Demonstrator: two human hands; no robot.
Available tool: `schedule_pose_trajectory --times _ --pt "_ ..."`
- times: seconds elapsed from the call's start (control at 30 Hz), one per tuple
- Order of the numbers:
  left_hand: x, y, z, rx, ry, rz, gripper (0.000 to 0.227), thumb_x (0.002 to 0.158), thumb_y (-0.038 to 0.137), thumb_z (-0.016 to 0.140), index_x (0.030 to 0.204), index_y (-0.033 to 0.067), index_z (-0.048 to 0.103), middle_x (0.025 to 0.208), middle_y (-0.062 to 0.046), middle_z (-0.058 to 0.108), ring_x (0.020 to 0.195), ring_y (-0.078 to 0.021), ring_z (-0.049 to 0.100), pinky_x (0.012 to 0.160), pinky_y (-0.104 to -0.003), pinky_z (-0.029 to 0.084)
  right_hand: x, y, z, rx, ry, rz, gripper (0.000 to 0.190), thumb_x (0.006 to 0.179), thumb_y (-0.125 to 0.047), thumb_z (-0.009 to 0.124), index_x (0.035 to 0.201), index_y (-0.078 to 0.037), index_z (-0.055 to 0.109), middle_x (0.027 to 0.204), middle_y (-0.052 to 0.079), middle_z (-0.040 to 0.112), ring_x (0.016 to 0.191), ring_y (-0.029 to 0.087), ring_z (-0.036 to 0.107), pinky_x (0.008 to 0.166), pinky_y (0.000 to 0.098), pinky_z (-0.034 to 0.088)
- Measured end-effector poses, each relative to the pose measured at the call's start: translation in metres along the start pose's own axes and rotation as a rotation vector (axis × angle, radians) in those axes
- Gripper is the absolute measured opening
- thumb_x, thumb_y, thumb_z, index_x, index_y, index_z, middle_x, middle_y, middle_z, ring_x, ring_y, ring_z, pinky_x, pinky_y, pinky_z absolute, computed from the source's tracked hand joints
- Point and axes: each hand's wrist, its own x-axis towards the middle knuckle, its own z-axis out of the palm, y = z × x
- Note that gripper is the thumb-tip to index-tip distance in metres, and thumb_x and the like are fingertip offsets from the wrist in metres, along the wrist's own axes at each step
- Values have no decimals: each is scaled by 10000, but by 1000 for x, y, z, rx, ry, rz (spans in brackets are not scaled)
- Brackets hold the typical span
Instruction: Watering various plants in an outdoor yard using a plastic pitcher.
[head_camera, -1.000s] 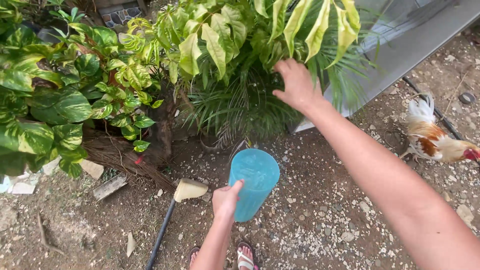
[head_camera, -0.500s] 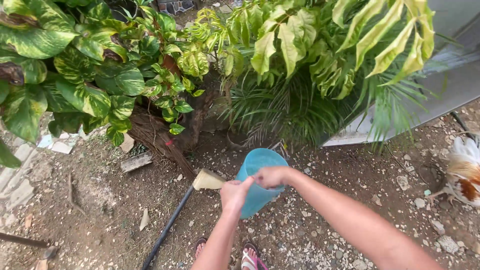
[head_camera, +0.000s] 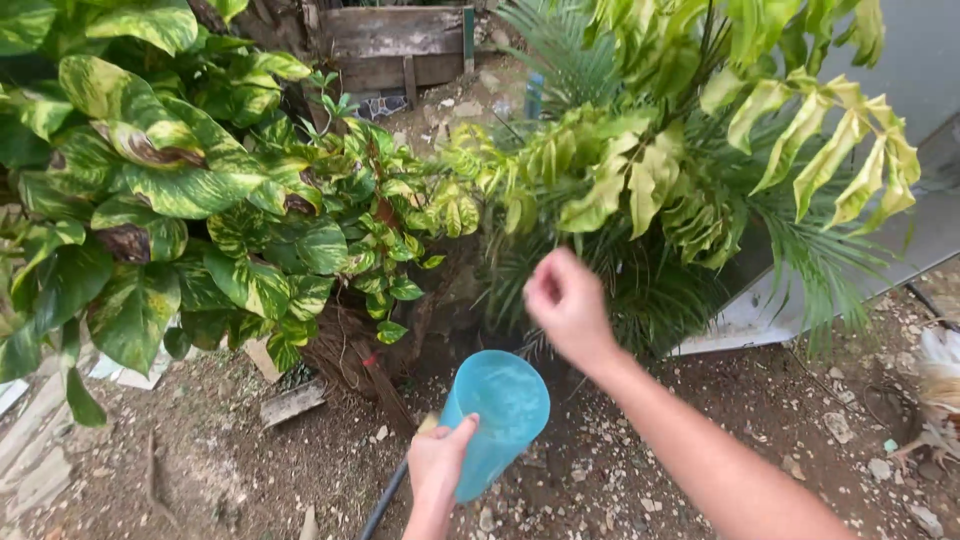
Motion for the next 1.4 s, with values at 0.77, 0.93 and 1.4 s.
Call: schedule_pose_trajectory --times 0.77,0.93,1.4 --pt "24 -9 -103 -73 -34 21 405 760 398 806 673 11 721 674 -89 694 589 -175 619 627 -284 530 4 -47 99 -256 -656 89 265 841 -157 689 1086 -62 715 1075 62 709 920 181 667 823 316 554" --pt "47 -47 -129 -96 54 11 491 596 501 901 743 43 800 1396 -267 607 1277 -429 595 1042 -436 474 -81 56 238 -416 -1335 194 501 806 -344 753 1199 -40 689 1146 227 727 1117 440 676 951 559 554" --pt "7 -63 -244 -316 382 -90 457 801 393 785 684 -47 739 673 -119 635 615 -208 562 618 -313 461 85 -189 219 326 -218 -115 46 967 -52 589 972 -96 577 839 22 589 696 107 535 603 221 490"
